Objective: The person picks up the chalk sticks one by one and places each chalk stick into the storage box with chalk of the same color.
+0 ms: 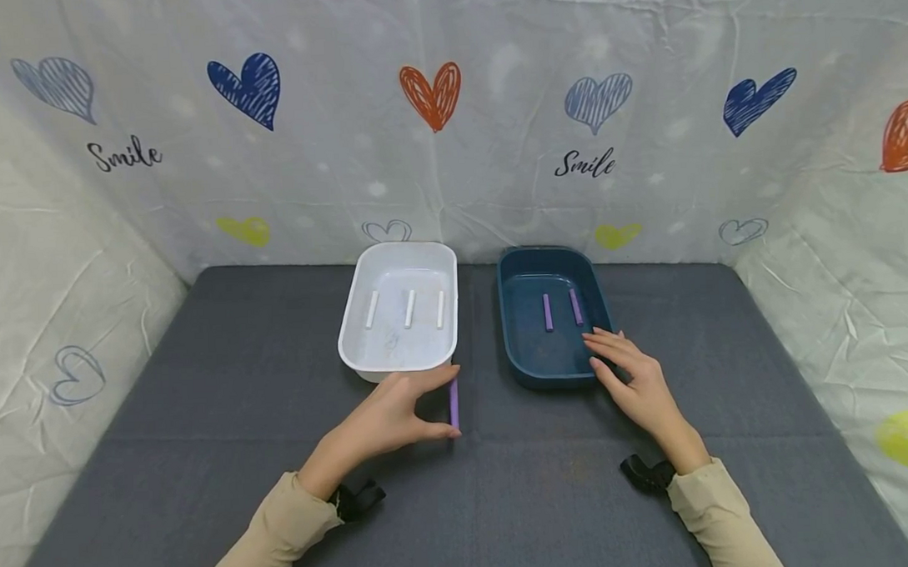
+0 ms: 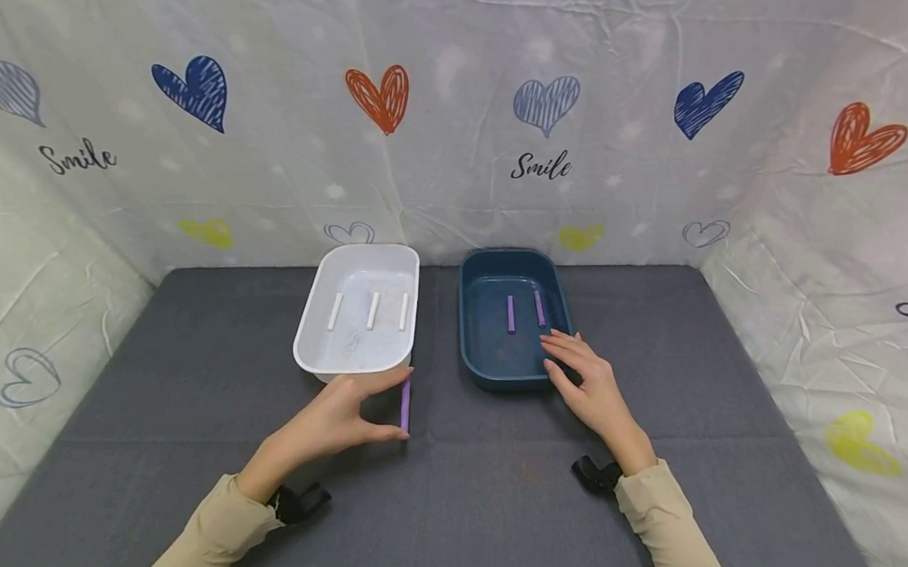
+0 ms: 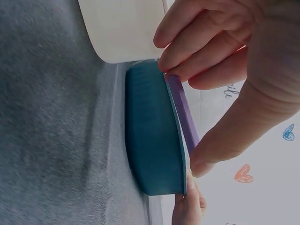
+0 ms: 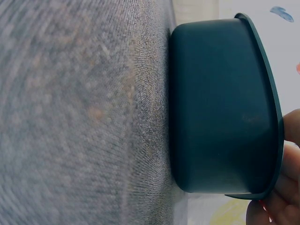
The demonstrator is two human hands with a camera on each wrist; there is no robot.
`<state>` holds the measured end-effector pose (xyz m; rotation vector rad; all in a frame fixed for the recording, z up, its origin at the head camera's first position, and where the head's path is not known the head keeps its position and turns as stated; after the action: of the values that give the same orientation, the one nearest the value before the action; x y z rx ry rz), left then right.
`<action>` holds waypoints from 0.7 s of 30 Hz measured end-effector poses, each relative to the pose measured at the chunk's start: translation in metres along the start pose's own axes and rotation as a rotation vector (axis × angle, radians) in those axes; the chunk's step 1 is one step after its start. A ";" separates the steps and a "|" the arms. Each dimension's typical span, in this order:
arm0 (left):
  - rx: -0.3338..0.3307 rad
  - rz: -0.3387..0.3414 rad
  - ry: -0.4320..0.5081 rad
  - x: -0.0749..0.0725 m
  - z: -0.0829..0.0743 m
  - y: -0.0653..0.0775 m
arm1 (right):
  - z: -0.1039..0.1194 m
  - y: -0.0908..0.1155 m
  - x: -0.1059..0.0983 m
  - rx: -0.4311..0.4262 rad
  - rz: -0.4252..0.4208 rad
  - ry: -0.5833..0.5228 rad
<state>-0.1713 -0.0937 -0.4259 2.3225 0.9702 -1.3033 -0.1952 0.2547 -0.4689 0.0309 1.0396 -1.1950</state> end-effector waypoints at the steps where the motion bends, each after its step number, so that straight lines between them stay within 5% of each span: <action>1: -0.006 0.004 0.005 0.000 -0.001 -0.001 | 0.000 0.000 0.000 -0.004 -0.003 -0.001; 21: 0.003 0.005 0.051 -0.008 -0.014 -0.034 | 0.001 0.000 0.000 -0.004 -0.005 0.009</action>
<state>-0.1885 -0.0644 -0.4092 2.3696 0.9780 -1.2501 -0.1951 0.2541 -0.4686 0.0305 1.0504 -1.1984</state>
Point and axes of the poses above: each hand's wrist, its own y-axis away from the middle knuckle, its own x-axis out of the palm, z = x × y, the point moved 3 cm from there along -y, towards the middle knuckle, and after that the axes turned 11 degrees about z, right-handed, at the moved point
